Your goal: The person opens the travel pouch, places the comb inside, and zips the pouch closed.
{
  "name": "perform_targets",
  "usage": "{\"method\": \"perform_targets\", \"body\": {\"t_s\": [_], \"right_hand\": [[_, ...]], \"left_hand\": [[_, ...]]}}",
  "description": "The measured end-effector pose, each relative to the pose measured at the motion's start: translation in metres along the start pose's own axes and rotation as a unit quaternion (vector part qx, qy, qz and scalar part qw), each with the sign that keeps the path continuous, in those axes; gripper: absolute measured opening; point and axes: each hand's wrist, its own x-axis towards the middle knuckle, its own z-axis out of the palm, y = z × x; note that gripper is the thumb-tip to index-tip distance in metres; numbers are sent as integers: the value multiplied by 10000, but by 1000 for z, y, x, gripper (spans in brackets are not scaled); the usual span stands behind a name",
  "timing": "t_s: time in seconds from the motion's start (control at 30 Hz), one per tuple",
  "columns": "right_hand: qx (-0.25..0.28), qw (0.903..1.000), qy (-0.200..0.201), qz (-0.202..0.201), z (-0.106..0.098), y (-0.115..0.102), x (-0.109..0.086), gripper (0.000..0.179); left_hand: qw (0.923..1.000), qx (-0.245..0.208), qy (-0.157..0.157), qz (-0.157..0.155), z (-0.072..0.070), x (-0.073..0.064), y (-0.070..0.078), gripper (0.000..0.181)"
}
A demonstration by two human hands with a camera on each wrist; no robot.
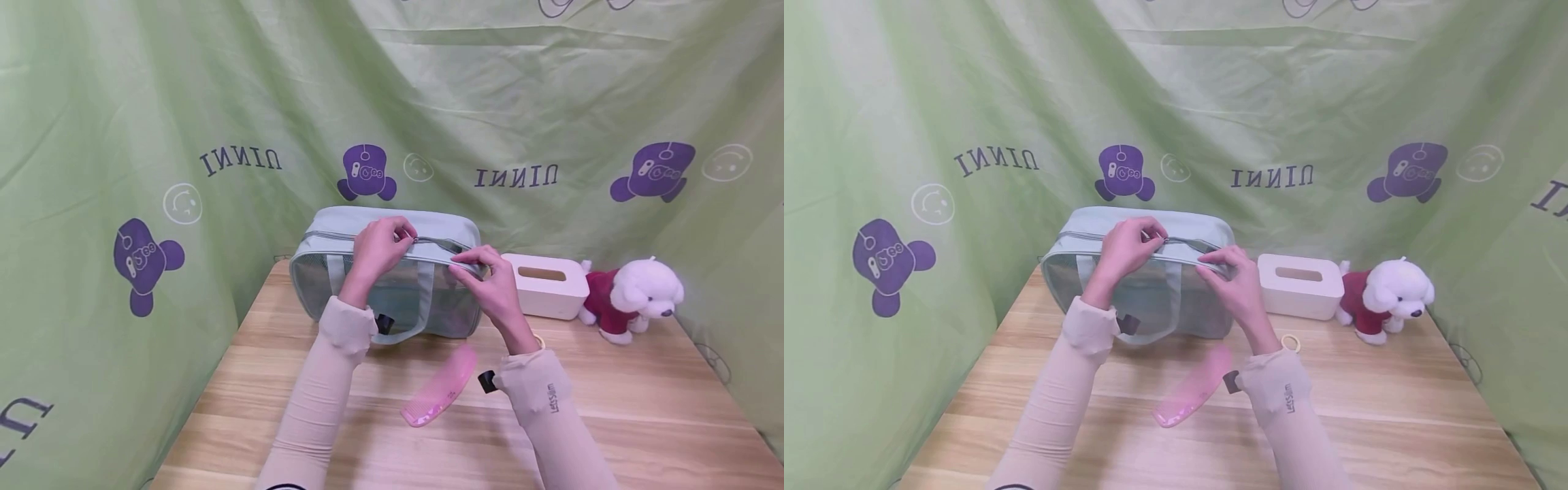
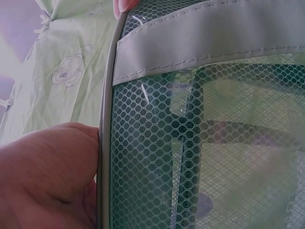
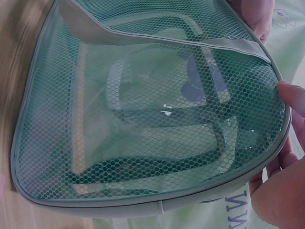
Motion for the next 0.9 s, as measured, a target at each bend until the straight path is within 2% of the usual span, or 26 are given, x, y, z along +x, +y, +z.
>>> {"method": "perform_targets", "body": {"t_s": [0.13,0.47,0.63,0.9], "right_hand": [[57,10000,41,-37,3,-2,-1,17],[151,9995,136,-233,1,11,0,17],[181,9997,106,-142,0,12,0,17],[208,9997,114,-81,0,10,0,17]], "left_hand": [[10000,8,1,12,0,-1,-2,12],[9997,52,195,165,1,0,-3,11],[9995,47,235,210,-4,1,-9,10],[9991,240,352,66,-14,-1,-21,9]]}}
